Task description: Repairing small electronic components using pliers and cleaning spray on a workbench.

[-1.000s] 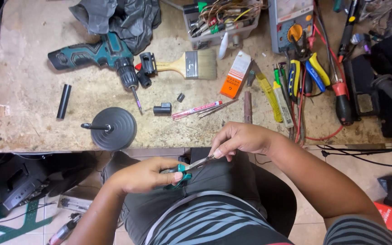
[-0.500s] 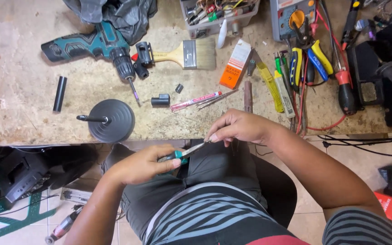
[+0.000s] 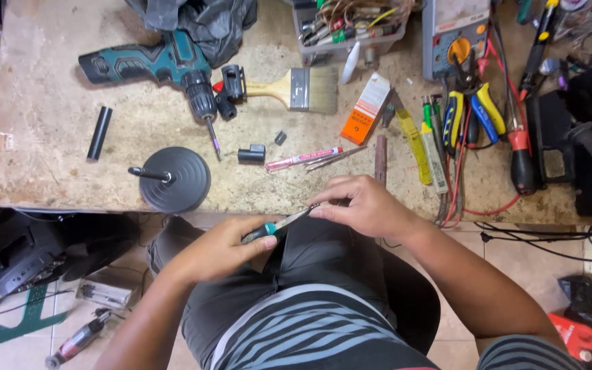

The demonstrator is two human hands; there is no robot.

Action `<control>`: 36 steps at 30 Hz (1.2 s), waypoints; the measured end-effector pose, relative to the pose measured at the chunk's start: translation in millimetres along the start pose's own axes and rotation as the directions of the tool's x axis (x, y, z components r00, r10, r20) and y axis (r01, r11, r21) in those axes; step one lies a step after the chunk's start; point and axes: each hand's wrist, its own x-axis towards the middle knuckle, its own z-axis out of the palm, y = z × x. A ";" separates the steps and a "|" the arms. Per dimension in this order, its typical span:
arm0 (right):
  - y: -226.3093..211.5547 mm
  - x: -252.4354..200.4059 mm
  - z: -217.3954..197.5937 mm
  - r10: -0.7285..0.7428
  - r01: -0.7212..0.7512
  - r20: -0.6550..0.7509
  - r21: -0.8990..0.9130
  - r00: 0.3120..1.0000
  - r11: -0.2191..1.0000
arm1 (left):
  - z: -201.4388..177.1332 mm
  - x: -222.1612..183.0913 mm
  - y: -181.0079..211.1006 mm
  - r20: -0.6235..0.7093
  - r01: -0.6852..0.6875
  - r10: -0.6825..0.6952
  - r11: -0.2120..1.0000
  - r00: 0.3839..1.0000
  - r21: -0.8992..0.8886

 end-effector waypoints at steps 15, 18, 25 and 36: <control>9.7 29.3 -39.1 -0.084 0.077 -0.010 -0.317 0.996 0.945 | 15.2 0.9 -26.2 -0.361 0.114 -0.052 0.982 0.931 0.153; 24.0 65.4 -37.3 -0.171 0.144 -0.010 -0.493 0.985 0.858 | 21.0 2.0 -42.1 -0.528 0.104 0.060 0.956 0.847 0.275; 5.7 104.5 -79.6 -0.241 0.118 -0.115 -0.630 0.964 0.768 | 25.6 15.6 -62.1 -0.686 0.081 0.402 0.827 0.607 0.556; 73.4 281.0 -321.5 -0.107 -0.246 -0.771 -0.327 0.628 0.913 | 58.7 79.7 -171.2 -0.792 0.263 0.434 0.778 0.430 0.570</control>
